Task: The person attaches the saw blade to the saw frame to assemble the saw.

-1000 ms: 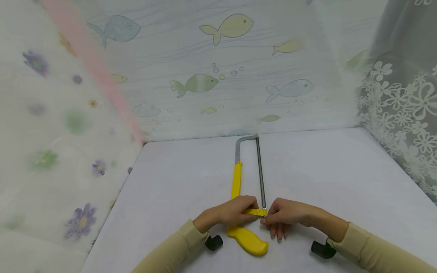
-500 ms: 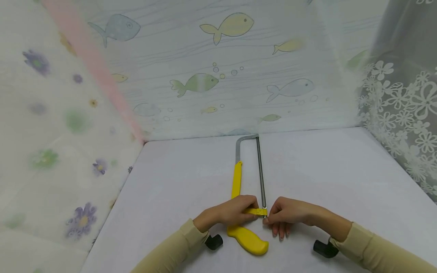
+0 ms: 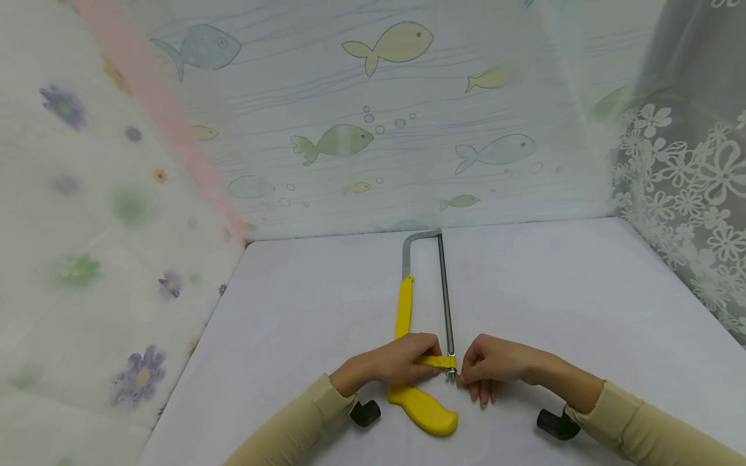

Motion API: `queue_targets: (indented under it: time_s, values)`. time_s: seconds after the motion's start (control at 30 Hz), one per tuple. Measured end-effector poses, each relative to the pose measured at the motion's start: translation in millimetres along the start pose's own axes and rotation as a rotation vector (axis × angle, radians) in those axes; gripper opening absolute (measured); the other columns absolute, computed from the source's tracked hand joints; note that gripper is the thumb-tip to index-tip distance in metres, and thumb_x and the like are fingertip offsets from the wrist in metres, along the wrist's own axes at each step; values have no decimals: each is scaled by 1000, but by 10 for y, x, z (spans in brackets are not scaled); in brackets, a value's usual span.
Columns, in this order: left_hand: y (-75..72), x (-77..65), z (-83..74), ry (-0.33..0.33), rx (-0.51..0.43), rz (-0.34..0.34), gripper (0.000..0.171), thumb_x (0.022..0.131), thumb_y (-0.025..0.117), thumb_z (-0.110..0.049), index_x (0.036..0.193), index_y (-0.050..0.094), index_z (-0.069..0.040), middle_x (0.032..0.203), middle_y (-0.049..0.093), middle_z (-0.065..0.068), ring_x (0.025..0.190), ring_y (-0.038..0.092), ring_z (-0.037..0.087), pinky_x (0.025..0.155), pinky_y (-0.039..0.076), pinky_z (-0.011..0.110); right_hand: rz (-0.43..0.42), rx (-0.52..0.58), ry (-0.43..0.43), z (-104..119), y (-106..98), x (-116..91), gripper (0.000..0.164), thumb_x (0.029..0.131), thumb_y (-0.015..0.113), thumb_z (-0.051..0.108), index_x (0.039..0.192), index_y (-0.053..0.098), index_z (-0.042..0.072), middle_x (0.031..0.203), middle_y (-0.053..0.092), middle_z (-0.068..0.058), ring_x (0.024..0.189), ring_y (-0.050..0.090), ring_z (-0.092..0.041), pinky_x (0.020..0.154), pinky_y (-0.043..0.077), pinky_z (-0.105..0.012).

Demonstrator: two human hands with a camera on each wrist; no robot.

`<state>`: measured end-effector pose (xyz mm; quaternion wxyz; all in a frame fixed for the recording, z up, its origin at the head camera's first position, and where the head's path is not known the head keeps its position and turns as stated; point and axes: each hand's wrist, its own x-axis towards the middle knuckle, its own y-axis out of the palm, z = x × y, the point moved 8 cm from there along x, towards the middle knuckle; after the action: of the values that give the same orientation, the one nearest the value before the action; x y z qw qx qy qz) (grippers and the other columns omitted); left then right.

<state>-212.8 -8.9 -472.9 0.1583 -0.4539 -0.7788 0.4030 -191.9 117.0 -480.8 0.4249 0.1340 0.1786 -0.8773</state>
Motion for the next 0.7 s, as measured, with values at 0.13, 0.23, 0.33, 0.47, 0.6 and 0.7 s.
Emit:
queue_targets:
  time_s: [0.13,0.23,0.33,0.47,0.6,0.7]
  values:
    - [4,-1,7,-4,-1,1,8,102,65,-19,106,59,-15,97,58,-10,88,51,3,82,45,15,5,10,5,4,5,-1,20,95,71,14,84,72,-3,66,67,-5,55,65,-13,50,50,-21]
    - [6,0,8,-3,2,0,8,102,65,-18,106,59,-15,97,58,-10,88,51,3,83,45,15,23,20,-1,13,21,-2,19,94,71,14,85,72,-3,67,68,-6,56,65,-13,50,50,-21]
    - [5,-1,4,-2,-3,0,8,102,65,-18,106,58,-14,97,58,-10,88,51,3,82,45,15,39,32,-7,22,36,1,18,94,71,13,87,73,-4,69,70,-8,57,66,-12,51,50,-21]
    - [-1,-1,-4,-1,-8,-3,9,102,65,-18,106,59,-14,96,58,-9,87,51,3,81,45,15,47,41,-6,29,51,11,18,94,72,12,87,73,-5,70,70,-9,58,66,-13,50,49,-20]
    - [1,-2,0,-1,-5,-3,9,102,65,-19,106,59,-14,96,57,-10,87,51,3,81,45,15,48,47,9,29,69,20,19,93,73,12,87,73,-5,71,70,-10,58,66,-12,50,49,-20]
    - [4,-2,6,-4,-8,-2,9,102,65,-19,106,58,-14,96,57,-10,86,51,3,81,45,15,52,50,15,41,86,21,20,93,74,14,86,73,-6,71,70,-10,57,66,-12,50,49,-20]
